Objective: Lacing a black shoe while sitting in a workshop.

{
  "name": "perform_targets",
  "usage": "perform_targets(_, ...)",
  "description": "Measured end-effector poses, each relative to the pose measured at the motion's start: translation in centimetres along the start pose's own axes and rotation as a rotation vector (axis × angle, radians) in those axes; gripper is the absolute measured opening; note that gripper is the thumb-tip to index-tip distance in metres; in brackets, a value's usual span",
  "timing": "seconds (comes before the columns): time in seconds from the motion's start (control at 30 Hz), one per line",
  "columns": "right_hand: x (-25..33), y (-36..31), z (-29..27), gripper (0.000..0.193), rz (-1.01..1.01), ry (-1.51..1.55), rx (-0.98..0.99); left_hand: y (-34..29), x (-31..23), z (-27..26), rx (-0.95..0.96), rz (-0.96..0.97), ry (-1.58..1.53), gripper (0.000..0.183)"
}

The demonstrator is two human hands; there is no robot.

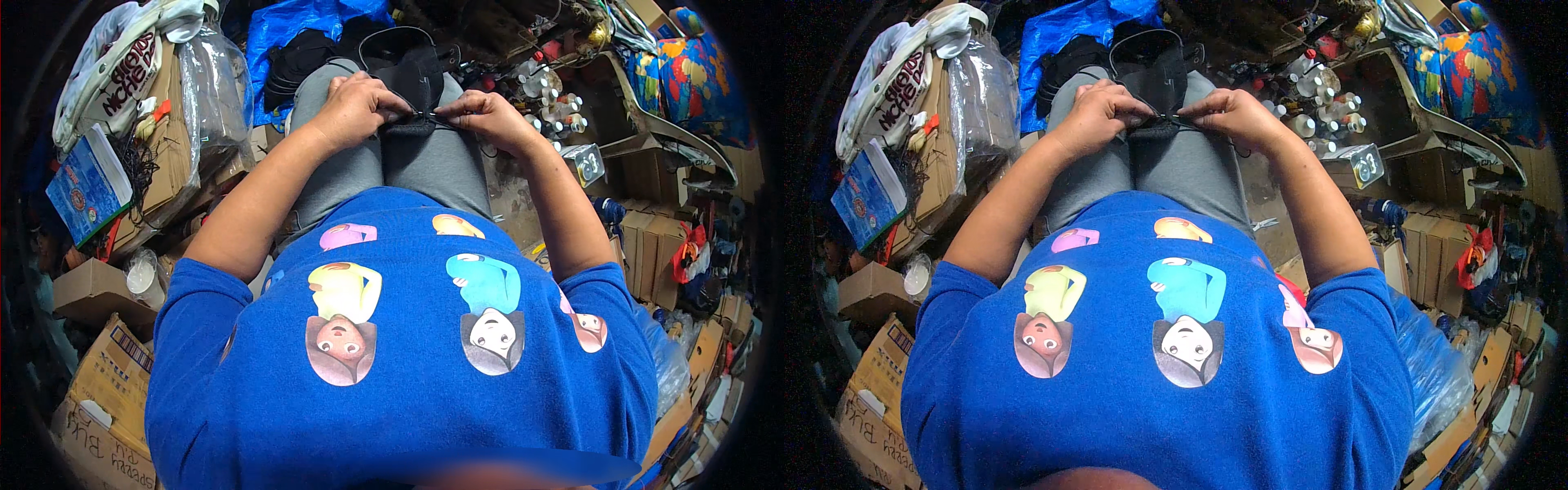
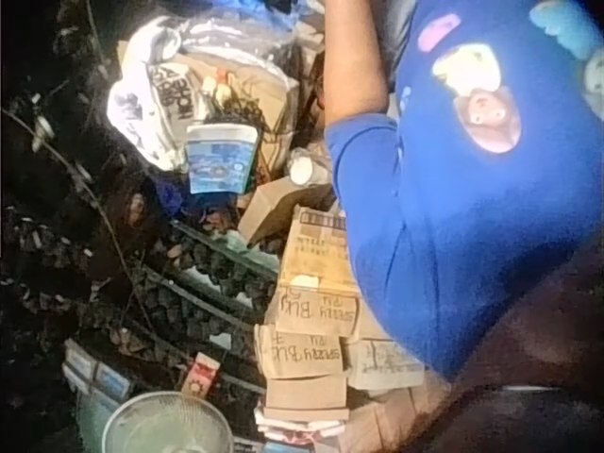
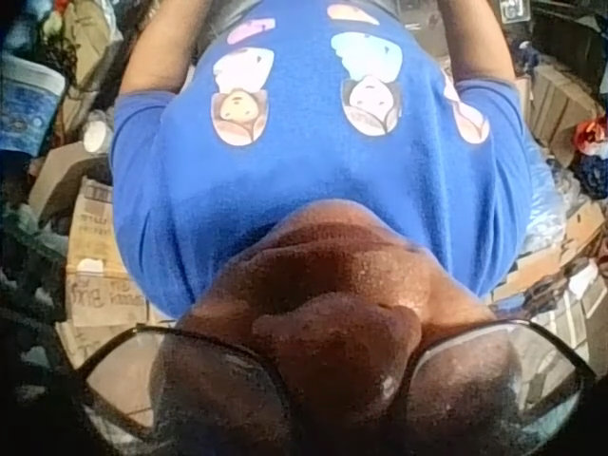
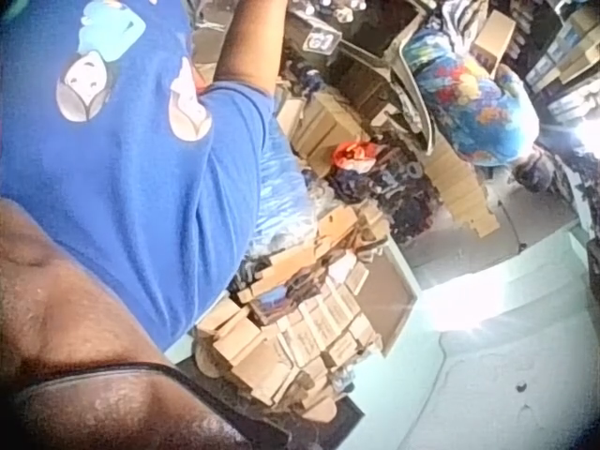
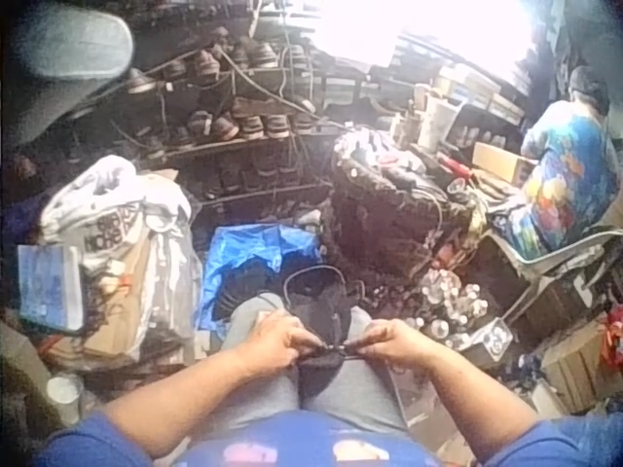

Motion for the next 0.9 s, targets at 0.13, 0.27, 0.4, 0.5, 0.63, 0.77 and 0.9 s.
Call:
perform_targets(0.13, -0.5, 0.2, -0.1, 0.027, -0.021, 0.005, 0.032, 0.2, 0.1, 0.0, 0.028, -0.004, -0.006, 0.022)
perform_targets(0.27, -0.6, 0.3, -0.1, 0.027, -0.021, 0.042, 0.055, 0.2, 0.0, -0.1, 0.050, 0.018, 0.034, 0.029)
perform_targets(0.4, -0.6, 0.3, -0.2, 0.027, -0.012, 0.045, 0.053, 0.1, 0.4, 0.0, 0.077, 0.015, 0.023, 0.023)
perform_targets(0.5, -0.7, 0.2, -0.1, 0.027, 0.007, 0.096, 0.044, 0.1, 0.3, -0.1, 0.043, 0.034, 0.012, 0.023)
perform_targets(0.63, -0.9, -0.2, 0.7, 0.027, 0.076, 0.287, -0.002, -0.4, -0.1, 0.1, -0.030, 0.047, -0.040, 0.018)
perform_targets(0.77, -0.7, -0.6, 1.5, 0.027, 0.108, 0.304, -0.052, -0.4, -0.3, 0.9, -0.114, -0.023, -0.075, 0.013)
perform_targets(0.9, -0.2, -1.1, 1.9, 0.029, 0.181, 0.390, -0.097, 0.0, -0.7, 1.0, -0.123, -0.126, -0.102, 0.013)
Point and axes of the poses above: each hand's wrist, its own y-axis towards the middle knuckle, its own z-axis out of the palm, x = y × z, the point moved 4 cm from there along y, towards the middle knuckle, and after that the axes turned 9 degrees about -y, right-handed, at the moved point
